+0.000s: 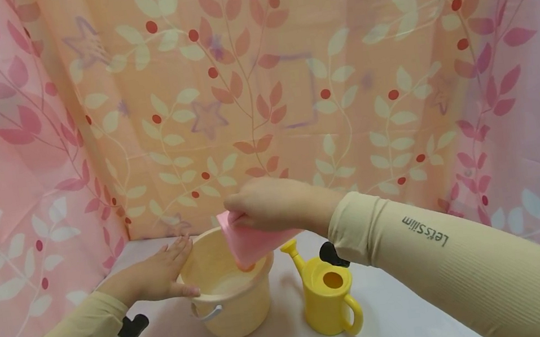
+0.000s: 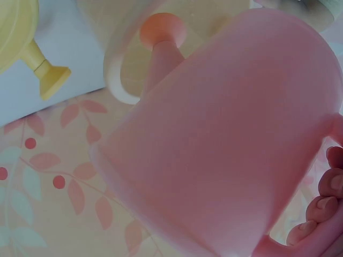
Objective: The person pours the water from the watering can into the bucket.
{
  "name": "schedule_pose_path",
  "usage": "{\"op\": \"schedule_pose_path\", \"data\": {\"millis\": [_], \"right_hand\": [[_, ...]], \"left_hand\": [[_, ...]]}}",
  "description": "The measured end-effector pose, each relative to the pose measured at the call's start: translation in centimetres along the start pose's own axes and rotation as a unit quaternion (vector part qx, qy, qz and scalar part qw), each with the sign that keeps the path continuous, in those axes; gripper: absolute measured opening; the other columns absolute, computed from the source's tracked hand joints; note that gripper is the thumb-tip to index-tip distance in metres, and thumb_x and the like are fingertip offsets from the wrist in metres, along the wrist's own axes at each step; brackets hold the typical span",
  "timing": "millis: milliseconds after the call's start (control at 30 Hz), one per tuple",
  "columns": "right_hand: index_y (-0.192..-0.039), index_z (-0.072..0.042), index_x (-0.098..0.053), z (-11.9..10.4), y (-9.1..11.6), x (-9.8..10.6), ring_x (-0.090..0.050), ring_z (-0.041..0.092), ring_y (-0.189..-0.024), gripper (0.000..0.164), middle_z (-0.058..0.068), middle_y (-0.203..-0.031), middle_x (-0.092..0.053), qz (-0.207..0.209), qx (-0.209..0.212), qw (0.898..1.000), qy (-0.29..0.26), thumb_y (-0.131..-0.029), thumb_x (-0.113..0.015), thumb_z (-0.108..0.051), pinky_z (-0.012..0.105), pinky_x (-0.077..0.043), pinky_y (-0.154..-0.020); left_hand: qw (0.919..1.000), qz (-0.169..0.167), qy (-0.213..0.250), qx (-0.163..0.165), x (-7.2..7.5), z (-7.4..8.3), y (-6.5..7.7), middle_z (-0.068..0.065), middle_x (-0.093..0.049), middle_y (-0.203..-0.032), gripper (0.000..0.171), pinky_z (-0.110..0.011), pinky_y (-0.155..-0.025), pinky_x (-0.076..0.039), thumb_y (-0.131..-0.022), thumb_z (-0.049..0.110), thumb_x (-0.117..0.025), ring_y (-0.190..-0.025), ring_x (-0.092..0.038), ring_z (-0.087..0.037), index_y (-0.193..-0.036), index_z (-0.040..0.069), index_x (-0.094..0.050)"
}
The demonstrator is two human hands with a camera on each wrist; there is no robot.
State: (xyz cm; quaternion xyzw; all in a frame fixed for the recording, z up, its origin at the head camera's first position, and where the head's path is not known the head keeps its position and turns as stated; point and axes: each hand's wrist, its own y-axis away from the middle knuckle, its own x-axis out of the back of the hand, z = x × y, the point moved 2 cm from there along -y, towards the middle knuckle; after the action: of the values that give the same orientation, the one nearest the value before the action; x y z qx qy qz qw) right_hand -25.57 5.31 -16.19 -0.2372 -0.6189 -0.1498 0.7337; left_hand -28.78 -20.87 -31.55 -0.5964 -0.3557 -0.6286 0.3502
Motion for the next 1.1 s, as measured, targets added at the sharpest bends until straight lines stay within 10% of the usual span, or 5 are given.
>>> {"op": "schedule_pose_path", "data": {"millis": [1100], "right_hand": [[-0.079,-0.022,-0.057,0.44,0.05,-0.08,-0.050,0.011,-0.079,0.010,-0.011,-0.079,-0.053,-0.002,0.029,0.999,0.028,-0.086,-0.064,-0.023,0.025,-0.041,-0.074]], "left_hand": [[1.0000,0.001,-0.002,0.004,0.17,0.16,0.17,-0.026,-0.014,-0.148,0.119,-0.053,-0.108,-0.015,-0.069,0.081,-0.041,-0.137,-0.012,-0.037,-0.141,-0.010,-0.017]]}}
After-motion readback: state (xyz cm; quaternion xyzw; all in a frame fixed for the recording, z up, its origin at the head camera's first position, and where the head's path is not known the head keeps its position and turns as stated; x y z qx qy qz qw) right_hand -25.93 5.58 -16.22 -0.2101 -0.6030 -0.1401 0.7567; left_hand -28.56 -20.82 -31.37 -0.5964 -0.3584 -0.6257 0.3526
